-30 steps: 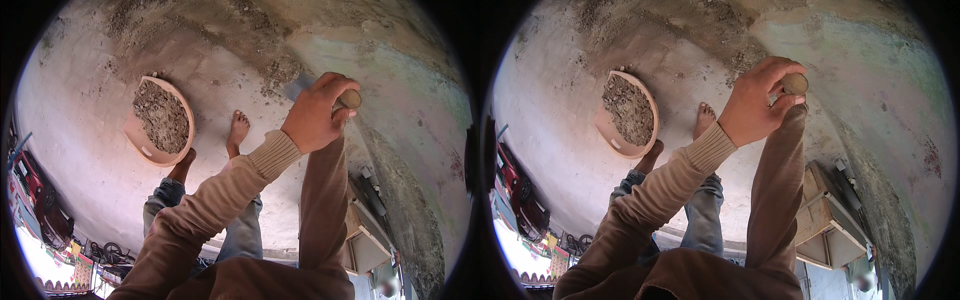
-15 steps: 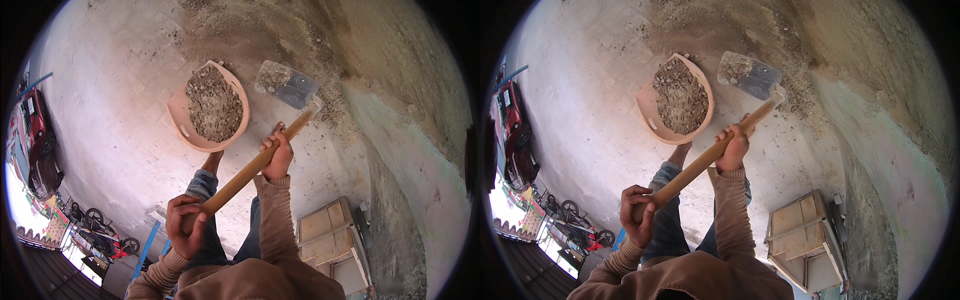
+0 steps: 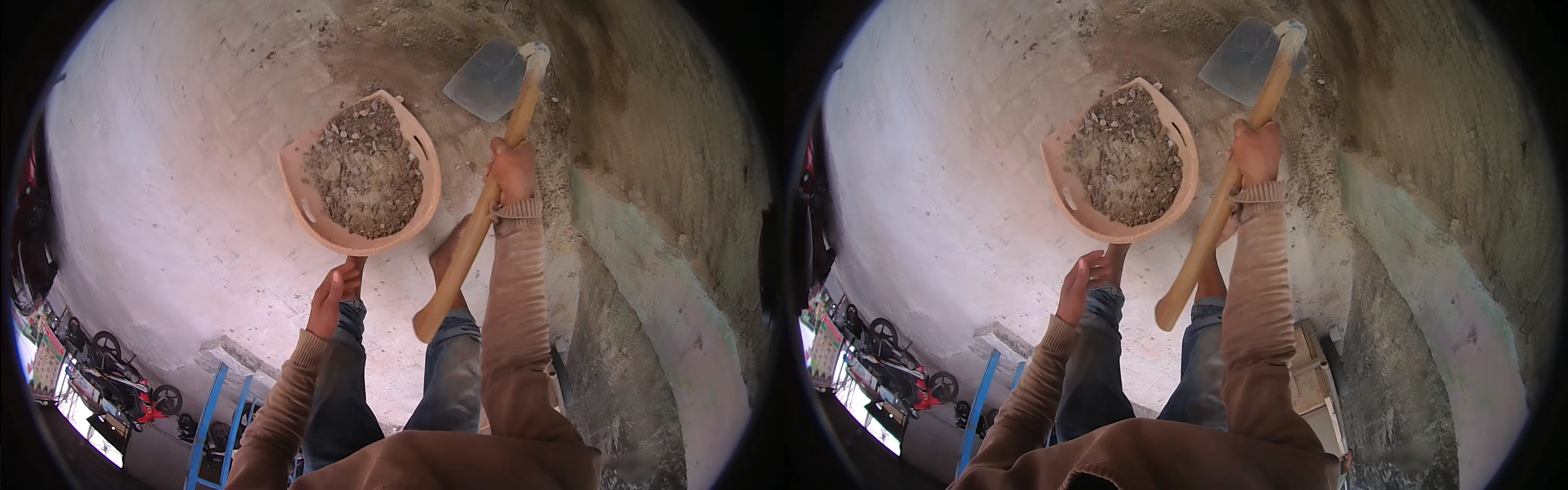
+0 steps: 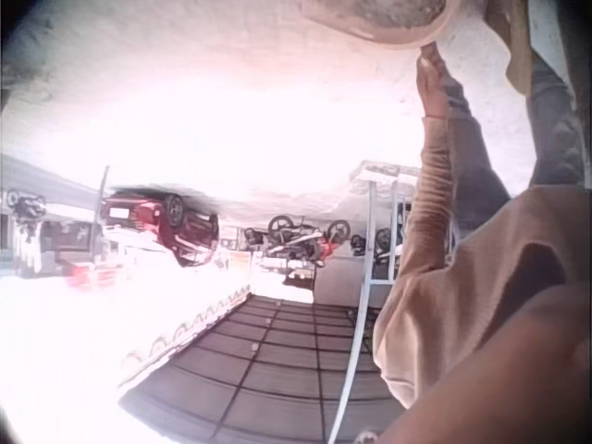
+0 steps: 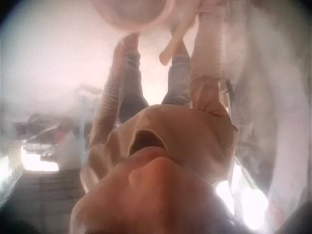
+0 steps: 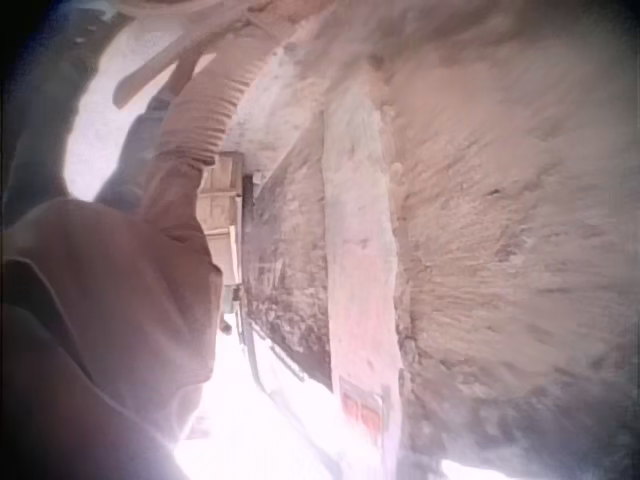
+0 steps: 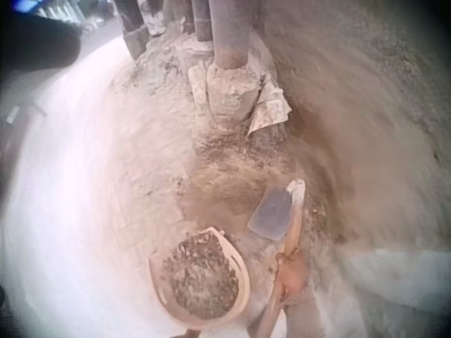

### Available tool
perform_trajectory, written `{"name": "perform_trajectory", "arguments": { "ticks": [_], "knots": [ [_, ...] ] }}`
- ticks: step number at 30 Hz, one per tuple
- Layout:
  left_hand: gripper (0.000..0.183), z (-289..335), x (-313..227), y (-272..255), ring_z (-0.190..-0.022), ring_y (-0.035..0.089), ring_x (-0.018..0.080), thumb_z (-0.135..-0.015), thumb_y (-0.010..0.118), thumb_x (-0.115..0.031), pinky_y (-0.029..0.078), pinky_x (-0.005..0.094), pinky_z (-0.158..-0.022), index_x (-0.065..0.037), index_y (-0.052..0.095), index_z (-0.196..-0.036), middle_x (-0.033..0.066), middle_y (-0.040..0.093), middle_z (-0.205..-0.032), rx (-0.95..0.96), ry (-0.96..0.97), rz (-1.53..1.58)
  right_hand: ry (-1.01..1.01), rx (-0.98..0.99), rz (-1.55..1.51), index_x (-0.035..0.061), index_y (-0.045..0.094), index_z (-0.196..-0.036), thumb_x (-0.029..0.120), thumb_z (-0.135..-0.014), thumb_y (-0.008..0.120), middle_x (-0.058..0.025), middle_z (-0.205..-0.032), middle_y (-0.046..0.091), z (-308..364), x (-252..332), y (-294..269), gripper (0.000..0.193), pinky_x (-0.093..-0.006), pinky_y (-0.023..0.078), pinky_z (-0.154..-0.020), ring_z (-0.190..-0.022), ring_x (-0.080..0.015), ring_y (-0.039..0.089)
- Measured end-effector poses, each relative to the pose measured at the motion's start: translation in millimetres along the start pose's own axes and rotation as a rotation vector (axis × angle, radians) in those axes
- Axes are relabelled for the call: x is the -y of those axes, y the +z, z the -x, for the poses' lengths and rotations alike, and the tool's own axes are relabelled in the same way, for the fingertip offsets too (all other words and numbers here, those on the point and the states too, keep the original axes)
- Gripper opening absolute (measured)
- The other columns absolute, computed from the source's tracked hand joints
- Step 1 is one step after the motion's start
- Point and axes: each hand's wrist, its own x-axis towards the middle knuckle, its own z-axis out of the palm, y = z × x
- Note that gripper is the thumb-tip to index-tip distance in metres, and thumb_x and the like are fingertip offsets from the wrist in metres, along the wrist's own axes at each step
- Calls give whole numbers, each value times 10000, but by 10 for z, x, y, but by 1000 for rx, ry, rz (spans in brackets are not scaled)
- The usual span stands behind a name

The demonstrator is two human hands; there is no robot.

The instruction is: The person shovels gravel and dirt from the ground into a large tray using a hoe, then empties the tray into a wooden cart.

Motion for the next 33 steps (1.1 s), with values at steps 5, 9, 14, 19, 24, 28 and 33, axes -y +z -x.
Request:
{"name": "perform_trajectory", "arguments": {
  "ticks": [5, 9, 14, 19, 24, 28, 33],
  "knots": [
    [645, -1591, 736, -352, -1081, 634, 289, -943, 636, -447, 500, 371, -925, -4, 456, -1376, 197, 620, -1221, -388, -17, -454, -31, 254, 607, -58, 597, -869, 175, -855, 648, -95, -670, 592, -1502, 47, -666, 239, -355, 503, -500, -502, -189, 564],
    [898, -2380, 1332, -1058, -1182, 572, 413, -824, 723, -526, 447, 433, -1023, 110, 403, -1370, 320, 568, -1254, -687, -85, -637, 15, 391, 996, -67, 627, -961, 221, -865, 650, -145, -793, 668, -1564, -179, -438, 304, -368, 551, -630, -608, -220, 645],
    [992, -2880, 1421, -1257, -1143, 621, 358, -783, 746, -574, 485, 377, -978, 165, 406, -1351, 302, 594, -1256, -530, -248, -408, -268, 404, 1693, -22, 603, -1144, 270, -865, 687, -179, -886, 657, -1541, -298, -69, 413, -469, 534, -782, -822, -337, 667],
    [812, -2811, 1554, -1899, -973, 682, 283, -848, 722, -495, 542, 367, -840, 102, 465, -1335, 205, 666, -1110, -482, -298, -206, -850, 173, 1447, 3, 501, -1309, 434, -930, 584, -247, -1315, 534, -996, -275, 1235, 579, -500, 412, -1048, -1269, -413, 499],
    [406, -2908, 1246, -1211, -855, 653, 227, -975, 602, -355, 533, 388, -776, -10, 558, -1185, 108, 655, -985, -240, -326, 435, -446, 7, 873, -27, 643, -1100, 494, -968, 489, -232, -1070, 664, -1992, -1916, 1006, 559, -493, 476, -942, -1016, -391, 628],
    [433, -2744, 1117, -1640, -684, 554, 189, -963, 569, -517, 486, 356, -670, -84, 566, -968, 35, 562, -792, -152, -287, 516, 43, 237, 336, -81, 692, -873, 592, -977, 416, -273, -811, 671, -1549, -1980, 1749, 735, -482, 511, -822, -817, -433, 662],
    [589, -2562, 996, -1137, -564, 346, 145, -863, 588, -712, 380, 301, -589, -158, 428, -740, -21, 407, -657, -276, -228, 379, -149, 234, 548, -66, 694, -879, 617, -973, 424, -294, -832, 657, -1203, -2083, 1600, 741, -481, 508, -779, -798, -448, 643]
  ]
}}
